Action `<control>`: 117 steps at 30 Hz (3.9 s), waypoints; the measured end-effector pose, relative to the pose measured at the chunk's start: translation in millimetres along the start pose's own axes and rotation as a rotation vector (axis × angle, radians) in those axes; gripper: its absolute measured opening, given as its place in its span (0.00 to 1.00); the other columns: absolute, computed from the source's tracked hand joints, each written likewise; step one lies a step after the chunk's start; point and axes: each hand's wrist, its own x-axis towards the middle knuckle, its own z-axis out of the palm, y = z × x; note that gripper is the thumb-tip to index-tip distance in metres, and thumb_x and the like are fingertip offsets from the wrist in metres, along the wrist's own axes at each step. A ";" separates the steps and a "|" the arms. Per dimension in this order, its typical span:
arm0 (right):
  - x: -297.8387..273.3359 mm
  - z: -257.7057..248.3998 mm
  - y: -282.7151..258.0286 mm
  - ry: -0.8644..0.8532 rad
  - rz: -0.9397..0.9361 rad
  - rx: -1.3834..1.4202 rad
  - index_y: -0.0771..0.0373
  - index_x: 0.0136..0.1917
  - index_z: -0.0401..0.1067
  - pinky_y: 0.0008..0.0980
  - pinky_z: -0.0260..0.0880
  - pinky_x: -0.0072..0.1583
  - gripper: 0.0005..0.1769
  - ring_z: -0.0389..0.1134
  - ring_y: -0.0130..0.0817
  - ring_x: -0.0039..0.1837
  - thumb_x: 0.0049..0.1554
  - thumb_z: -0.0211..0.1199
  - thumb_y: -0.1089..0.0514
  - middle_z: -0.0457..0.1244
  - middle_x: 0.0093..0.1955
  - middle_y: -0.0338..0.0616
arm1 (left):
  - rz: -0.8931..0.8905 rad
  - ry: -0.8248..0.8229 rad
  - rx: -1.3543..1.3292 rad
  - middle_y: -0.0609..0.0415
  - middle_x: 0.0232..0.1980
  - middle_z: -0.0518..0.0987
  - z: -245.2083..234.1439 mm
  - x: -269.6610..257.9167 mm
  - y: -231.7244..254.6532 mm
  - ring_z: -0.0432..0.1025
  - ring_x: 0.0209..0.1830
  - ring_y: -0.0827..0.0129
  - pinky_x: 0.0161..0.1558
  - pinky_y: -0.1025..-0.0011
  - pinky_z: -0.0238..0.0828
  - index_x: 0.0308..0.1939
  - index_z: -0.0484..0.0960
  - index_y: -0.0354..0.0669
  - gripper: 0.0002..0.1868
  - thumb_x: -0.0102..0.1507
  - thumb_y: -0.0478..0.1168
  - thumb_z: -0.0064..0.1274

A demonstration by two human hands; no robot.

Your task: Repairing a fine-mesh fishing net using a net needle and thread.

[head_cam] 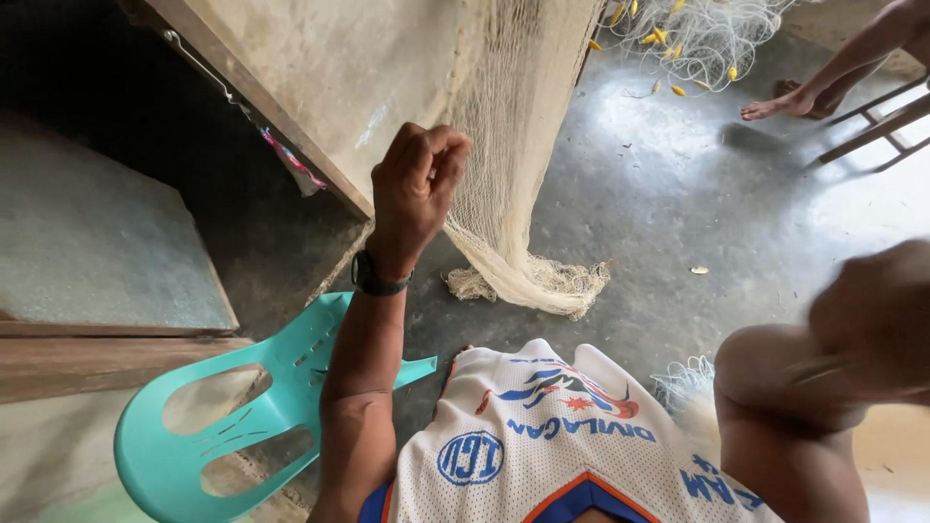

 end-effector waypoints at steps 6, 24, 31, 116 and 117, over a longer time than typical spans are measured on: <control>-4.5 108.8 -72.4 -0.228 -0.345 1.004 0.70 0.44 0.63 0.39 0.60 0.37 0.09 0.61 0.45 0.33 0.52 0.56 0.62 0.62 0.32 0.52 | -0.109 0.053 -0.096 0.56 0.39 0.73 20.6 17.5 -16.2 0.62 0.28 0.75 0.31 0.75 0.62 0.49 0.77 0.41 0.02 0.72 0.33 0.52; 16.0 222.6 -145.9 -0.449 -0.800 0.535 0.67 0.67 0.60 0.60 0.64 0.36 0.24 0.70 0.61 0.43 0.61 0.49 0.52 0.67 0.46 0.55 | -0.302 0.111 0.021 0.50 0.63 0.72 -8.1 27.5 31.0 0.76 0.58 0.62 0.55 0.68 0.80 0.54 0.83 0.41 0.14 0.76 0.41 0.42; 19.3 218.8 -149.3 -0.489 -0.824 0.434 0.62 0.71 0.57 0.57 0.67 0.39 0.29 0.71 0.56 0.46 0.59 0.52 0.50 0.67 0.46 0.50 | -0.180 0.180 0.091 0.48 0.52 0.78 -26.2 42.7 48.5 0.74 0.53 0.60 0.54 0.65 0.75 0.50 0.80 0.35 0.08 0.75 0.33 0.45; -24.7 103.3 100.9 1.267 -0.088 0.964 0.62 0.42 0.62 0.29 0.49 0.27 0.16 0.44 0.28 0.27 0.67 0.45 0.52 0.50 0.31 0.43 | 0.121 -0.114 -0.123 0.46 0.54 0.71 -23.5 28.7 50.1 0.74 0.48 0.61 0.49 0.70 0.77 0.50 0.75 0.34 0.12 0.69 0.17 0.53; -33.2 107.2 109.1 1.006 -0.224 0.552 0.65 0.36 0.63 0.43 0.54 0.51 0.10 0.52 0.46 0.48 0.59 0.47 0.66 0.55 0.45 0.52 | 0.140 -0.093 -0.076 0.46 0.54 0.71 -24.1 28.5 49.3 0.73 0.44 0.62 0.45 0.70 0.77 0.50 0.75 0.34 0.11 0.70 0.19 0.54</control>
